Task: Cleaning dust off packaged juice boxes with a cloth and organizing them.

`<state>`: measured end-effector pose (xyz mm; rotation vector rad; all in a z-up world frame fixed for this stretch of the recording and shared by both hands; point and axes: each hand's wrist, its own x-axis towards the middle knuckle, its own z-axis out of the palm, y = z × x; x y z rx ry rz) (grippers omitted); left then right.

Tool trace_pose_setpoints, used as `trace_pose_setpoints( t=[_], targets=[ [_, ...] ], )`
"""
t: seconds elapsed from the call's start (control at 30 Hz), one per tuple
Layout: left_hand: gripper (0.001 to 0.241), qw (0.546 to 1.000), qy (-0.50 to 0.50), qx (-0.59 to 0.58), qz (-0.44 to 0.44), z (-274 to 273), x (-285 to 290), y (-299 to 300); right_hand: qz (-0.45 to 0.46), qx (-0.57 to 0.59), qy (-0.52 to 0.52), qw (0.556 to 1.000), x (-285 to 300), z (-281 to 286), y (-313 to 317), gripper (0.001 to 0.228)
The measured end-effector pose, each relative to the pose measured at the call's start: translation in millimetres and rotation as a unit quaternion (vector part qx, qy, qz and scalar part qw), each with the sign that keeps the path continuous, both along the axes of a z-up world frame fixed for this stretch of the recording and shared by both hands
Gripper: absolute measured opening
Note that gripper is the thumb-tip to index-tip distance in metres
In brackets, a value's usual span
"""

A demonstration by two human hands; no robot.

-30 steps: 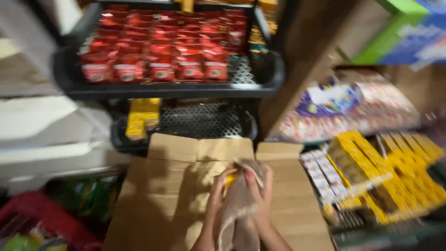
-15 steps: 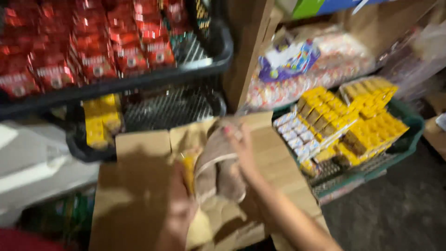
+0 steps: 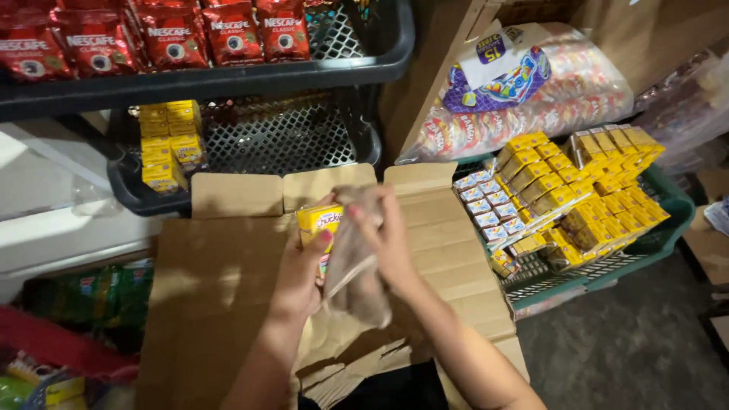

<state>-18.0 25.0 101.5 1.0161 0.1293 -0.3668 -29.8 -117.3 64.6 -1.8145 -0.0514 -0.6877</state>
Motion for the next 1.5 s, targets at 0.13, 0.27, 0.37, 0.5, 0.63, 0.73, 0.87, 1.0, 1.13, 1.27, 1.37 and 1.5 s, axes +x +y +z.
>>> trace_pose_setpoints(
  t=[0.13,0.27,0.37,0.5,0.63,0.73,0.87,1.0,1.13,1.27,1.37,1.5],
  targets=[
    [0.051,0.990,0.092,-0.102,0.026,-1.5,6.2,19.2,-0.038,0.074,0.001,0.997,-5.2,1.1,-17.3,0.036],
    [0.059,0.991,0.079,-0.102,0.025,-6.1,9.7,27.5,-0.012,-0.118,-0.115,0.986,-28.5,-0.8,-1.4,0.040],
    [0.061,0.997,0.077,-0.010,0.017,5.6,2.3,22.2,0.149,-0.235,-0.262,0.924,-27.5,-0.5,12.6,0.037],
    [0.057,0.997,-0.002,0.068,-0.027,-45.5,-0.4,25.4,0.046,-0.261,-0.203,0.942,-15.2,-6.5,6.6,0.035],
    [0.063,0.987,-0.008,0.156,-0.039,-80.3,1.2,37.3,0.042,-0.223,-0.138,0.964,-17.7,2.0,15.4,0.037],
    [0.062,0.988,0.070,0.125,0.054,-104.9,12.6,46.2,0.156,-0.255,-0.206,0.932,-40.2,25.7,29.7,0.050],
    [0.066,0.987,0.024,0.158,0.021,-99.4,4.5,44.1,0.140,-0.270,-0.217,0.928,-29.0,-1.1,18.1,0.055],
    [0.054,0.982,-0.061,0.178,0.008,-57.7,-14.3,42.4,0.077,-0.168,-0.099,0.978,-15.1,-3.5,2.7,0.032],
    [0.071,0.892,-0.312,0.326,-0.005,-44.7,-14.6,57.8,0.061,-0.156,-0.098,0.981,-16.9,11.6,-13.7,0.030],
    [0.060,0.809,-0.415,0.412,0.062,-61.4,-15.0,54.7,0.050,-0.185,-0.090,0.977,-33.9,25.3,0.3,0.037],
    [0.068,0.732,-0.476,0.474,0.114,-75.3,-19.8,47.9,0.097,-0.297,-0.116,0.943,-44.8,45.8,11.2,0.034],
    [0.053,0.741,-0.469,0.462,0.132,-68.5,-28.0,43.8,0.102,-0.261,-0.113,0.953,-34.2,15.7,-3.8,0.034]
  ],
)
